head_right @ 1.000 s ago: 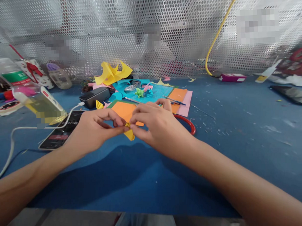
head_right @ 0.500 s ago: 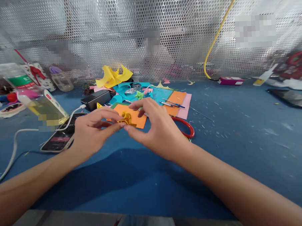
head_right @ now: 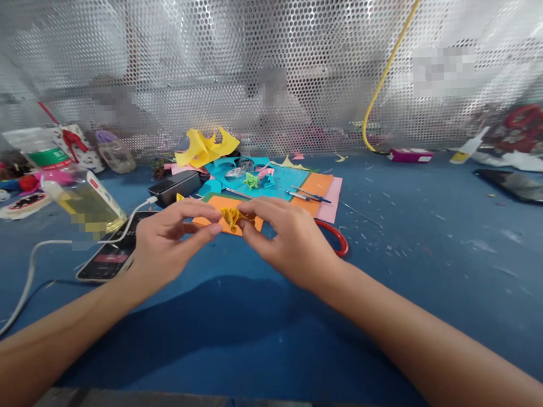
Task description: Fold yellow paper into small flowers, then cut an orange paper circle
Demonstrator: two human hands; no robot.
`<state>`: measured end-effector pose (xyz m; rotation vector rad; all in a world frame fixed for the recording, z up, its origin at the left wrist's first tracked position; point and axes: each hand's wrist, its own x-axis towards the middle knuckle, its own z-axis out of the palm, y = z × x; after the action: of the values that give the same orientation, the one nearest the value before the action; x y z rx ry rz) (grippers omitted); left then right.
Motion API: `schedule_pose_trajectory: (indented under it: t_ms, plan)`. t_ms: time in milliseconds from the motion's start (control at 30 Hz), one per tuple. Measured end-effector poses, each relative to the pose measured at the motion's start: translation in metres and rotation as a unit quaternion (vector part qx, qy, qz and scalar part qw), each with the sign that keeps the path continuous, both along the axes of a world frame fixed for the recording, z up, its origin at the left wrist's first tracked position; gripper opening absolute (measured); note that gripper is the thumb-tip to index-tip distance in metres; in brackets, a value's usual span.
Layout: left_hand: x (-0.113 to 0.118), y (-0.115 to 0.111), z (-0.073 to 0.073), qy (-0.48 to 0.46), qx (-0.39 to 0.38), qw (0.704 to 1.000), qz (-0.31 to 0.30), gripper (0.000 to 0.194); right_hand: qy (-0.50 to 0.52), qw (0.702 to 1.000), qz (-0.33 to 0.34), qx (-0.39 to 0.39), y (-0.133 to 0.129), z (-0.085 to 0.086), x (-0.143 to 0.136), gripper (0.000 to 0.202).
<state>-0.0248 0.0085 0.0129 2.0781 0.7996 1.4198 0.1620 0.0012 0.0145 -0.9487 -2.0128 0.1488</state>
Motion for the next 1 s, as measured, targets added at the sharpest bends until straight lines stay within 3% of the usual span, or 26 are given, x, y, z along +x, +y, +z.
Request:
schedule_pose_trajectory:
  t_ms: [100,333,533,733,867,1000]
  plan:
    - [0.0006,0.0031,-0.0028,0.012,0.040,0.999,0.004,0.020,-0.014,0.999,0.012,0.048,0.0009,0.0010,0.0010,0.015]
    - [-0.0013,0.0023,-0.0019,0.033,0.082,0.995,-0.039,0.021,-0.016,0.993,0.042,0.110,0.0006,-0.0001,0.0018,0.014]
    - [-0.0031,0.0011,0.0028,0.014,-0.072,0.996,-0.052,0.016,-0.058,0.986,0.026,0.151,-0.0007,0.0008,0.0061,0.018]
    - [0.0016,0.0061,-0.0003,-0.038,-0.218,0.964,-0.147,0.018,-0.090,0.982,0.028,0.167,-0.0006,-0.0020,0.0093,0.018]
    - [0.0039,0.0078,-0.0028,-0.093,-0.262,0.944,-0.175,0.015,-0.082,0.975,0.053,0.200,0.0014,-0.0045,0.0082,0.017]
    - [0.0028,0.0086,-0.0040,-0.079,-0.265,0.947,-0.166,0.017,-0.042,0.980,0.057,0.186,0.0017,-0.0033,0.0042,0.017]
